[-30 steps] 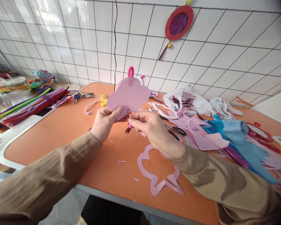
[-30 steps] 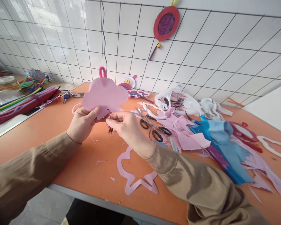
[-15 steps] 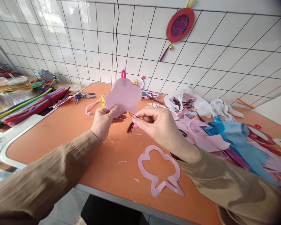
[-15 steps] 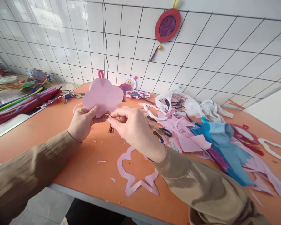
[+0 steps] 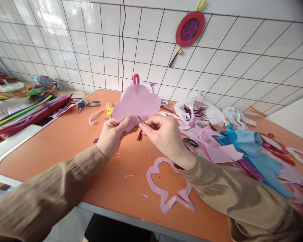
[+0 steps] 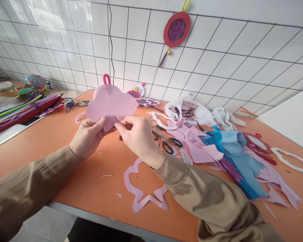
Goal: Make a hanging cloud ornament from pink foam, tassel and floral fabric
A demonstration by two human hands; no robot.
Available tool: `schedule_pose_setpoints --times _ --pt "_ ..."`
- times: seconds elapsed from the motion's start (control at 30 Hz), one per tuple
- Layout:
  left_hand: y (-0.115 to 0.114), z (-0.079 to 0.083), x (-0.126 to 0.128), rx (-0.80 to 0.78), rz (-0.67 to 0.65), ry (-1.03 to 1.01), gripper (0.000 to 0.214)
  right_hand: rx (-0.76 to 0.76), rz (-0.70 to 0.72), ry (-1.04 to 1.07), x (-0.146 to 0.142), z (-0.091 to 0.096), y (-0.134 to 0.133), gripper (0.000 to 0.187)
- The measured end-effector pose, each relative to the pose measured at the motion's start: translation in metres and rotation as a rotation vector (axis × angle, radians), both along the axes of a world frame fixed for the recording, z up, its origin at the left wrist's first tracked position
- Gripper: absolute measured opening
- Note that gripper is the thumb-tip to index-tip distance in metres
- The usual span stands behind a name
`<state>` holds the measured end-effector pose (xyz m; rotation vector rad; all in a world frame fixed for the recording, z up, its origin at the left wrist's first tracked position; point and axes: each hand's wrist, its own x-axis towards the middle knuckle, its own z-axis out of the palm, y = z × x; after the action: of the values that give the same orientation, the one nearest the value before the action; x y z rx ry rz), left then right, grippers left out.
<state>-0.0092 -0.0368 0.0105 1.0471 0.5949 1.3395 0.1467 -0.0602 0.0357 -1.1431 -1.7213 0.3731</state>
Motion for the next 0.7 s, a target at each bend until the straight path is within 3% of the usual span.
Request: schedule_pose_setpoints --times 0.2,0.4,0.7 --pt "-0.003 0.002 0.002 -0.031 -0.047 -0.082 0.026 0.052 -0.034 -0.054 -0.001 -0.003 0.001 0.028" --pt "-0.004 0.004 0.003 -0.093 -0.045 -0.062 0.016 0.198 -0.081 -0.194 0.001 -0.009 0.005 0.030" --pt "-0.003 0.002 0.004 -0.027 -0.039 0.018 0.029 0.359 -0.119 -0.395 0.003 -0.017 0.007 0.030"
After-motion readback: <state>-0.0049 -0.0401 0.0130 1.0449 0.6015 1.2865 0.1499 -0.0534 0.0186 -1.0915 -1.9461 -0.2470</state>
